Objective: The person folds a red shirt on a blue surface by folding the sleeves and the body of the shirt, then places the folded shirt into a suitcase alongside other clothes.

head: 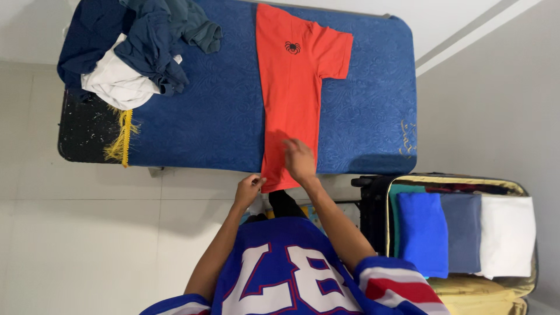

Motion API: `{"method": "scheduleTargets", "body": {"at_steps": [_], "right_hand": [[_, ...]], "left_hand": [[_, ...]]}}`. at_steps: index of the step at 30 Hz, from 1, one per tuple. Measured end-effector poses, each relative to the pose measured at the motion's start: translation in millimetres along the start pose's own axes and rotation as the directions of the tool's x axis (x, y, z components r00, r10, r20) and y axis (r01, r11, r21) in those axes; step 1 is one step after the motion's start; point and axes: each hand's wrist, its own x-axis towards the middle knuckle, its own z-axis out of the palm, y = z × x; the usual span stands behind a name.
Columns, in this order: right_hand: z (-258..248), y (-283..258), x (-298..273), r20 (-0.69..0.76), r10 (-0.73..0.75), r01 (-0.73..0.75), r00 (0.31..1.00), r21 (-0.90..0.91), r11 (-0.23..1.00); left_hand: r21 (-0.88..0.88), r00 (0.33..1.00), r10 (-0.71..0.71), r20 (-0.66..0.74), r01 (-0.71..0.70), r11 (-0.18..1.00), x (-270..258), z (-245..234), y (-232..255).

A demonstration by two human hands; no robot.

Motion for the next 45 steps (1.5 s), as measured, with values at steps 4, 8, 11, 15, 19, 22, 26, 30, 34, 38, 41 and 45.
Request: {"method": "scheduleTargets", "body": {"at_steps": [4,8,11,15,19,22,26,30,34,38,41,45], "right_hand": [[3.0,-32.6,40.4,0.337,-0.122,0.209,0.934,-0.238,0.948],[4.7,-39.1,42.6,0.456,-0.047,0.217,0.889,-0.326,0.920],[5.6,-40.4,40.4,0.434,-0.052,0.216,0.899,-0.336,0.917],[24.4,-23.5,41.5,0.434,-0.035,0.202,0.900,-0.346,0.916],[37.5,-9.2,41.2,0.441,-0.020,0.181,0.897,-0.326,0.928],[32.2,-6.7,33.8,0.395,-0.038,0.146,0.918,-0.246,0.958],[32.9,18.9,11.7,0.223,0.056,-0.030,0.973,-0.121,0.992],[28.5,37.4,-0.2,0.121,0.079,-0.057,0.989,-0.177,0.983],[17.1,40.2,6.5,0.115,0.222,-0.207,0.968,-0.129,0.970],[20.0,64.0,23.1,0.066,0.316,-0.308,0.947,-0.110,0.945],[26.1,91.5,35.8,0.060,0.315,-0.306,0.947,-0.130,0.943],[28.3,112.7,69.3,0.010,0.289,-0.286,0.957,-0.120,0.951]], "left_hand": [[0.005,0.985,-0.151,0.085,0.151,0.989,-0.2,-4.1,3.8],[0.026,0.987,-0.106,0.124,0.104,0.994,1.1,-13.8,3.3],[0.031,0.974,-0.138,0.179,0.135,0.990,0.1,-17.3,0.0],[0.043,0.933,-0.231,0.275,0.229,0.973,6.8,-18.4,-2.4],[0.008,0.920,-0.217,0.325,0.227,0.974,11.9,-18.9,-11.6],[-0.041,0.903,-0.189,0.386,0.221,0.974,14.3,-21.4,-8.4],[0.266,0.952,-0.224,0.211,0.165,0.950,9.1,-29.8,34.6],[0.370,0.994,0.053,-0.099,-0.013,0.929,16.9,-24.1,83.3],[0.346,0.988,0.091,-0.125,-0.042,0.937,58.6,-7.4,84.8],[0.282,0.980,0.133,-0.147,-0.088,0.956,128.4,10.9,58.7],[0.280,0.986,0.093,-0.136,-0.052,0.959,174.6,25.4,50.0],[0.155,0.983,-0.038,-0.177,0.066,0.986,223.7,37.9,57.4]]}}
